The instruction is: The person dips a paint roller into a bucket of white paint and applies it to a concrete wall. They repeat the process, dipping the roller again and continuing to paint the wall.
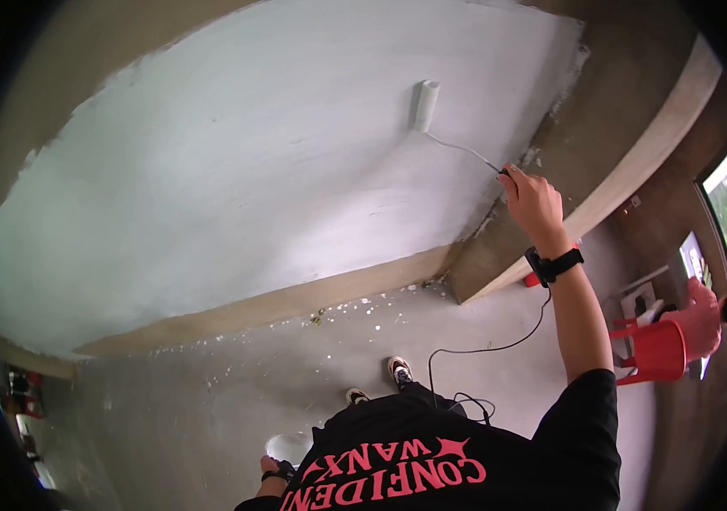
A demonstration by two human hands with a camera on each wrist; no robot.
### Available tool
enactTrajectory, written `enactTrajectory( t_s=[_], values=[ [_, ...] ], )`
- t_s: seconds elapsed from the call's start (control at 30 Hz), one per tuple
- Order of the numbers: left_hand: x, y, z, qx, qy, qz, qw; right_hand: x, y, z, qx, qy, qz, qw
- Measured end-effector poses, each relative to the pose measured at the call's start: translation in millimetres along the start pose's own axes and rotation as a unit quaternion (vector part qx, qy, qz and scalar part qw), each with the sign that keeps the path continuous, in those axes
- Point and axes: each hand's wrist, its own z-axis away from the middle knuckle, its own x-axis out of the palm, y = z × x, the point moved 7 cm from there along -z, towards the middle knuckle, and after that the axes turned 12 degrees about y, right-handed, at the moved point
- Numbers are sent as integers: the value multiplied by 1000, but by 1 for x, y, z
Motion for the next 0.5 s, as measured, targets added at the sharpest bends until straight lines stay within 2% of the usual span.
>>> enactTrajectory(
  t_s=[0.07,0.13,0.27,0.3,0.33,0.37,0.4,0.43,0.47,0.5],
  values=[
    [1,18,9,0,-9,-7,1000,4,27,4,18,1,19,1000],
    [6,35,15,56,-27,-75,995,1,47,8,5,63,6,998],
    [18,55,27,165,-60,-207,962,-1,72,22,52,66,-66,994],
    [21,57,30,190,-68,-239,950,10,81,27,127,-8,-135,983],
    [25,57,31,216,-77,-271,935,22,89,35,200,-80,-203,955],
    [29,56,30,216,-78,-272,934,30,95,44,259,-104,-275,920],
    [32,54,26,186,-68,-216,956,30,98,49,260,-103,-273,920],
    [32,53,23,154,-57,-159,973,29,94,55,305,-113,-352,878],
    [34,56,27,155,-57,-160,973,28,88,61,346,-121,-427,827],
    [34,59,31,161,-54,-168,971,22,81,62,347,-120,-455,811]
  ],
)
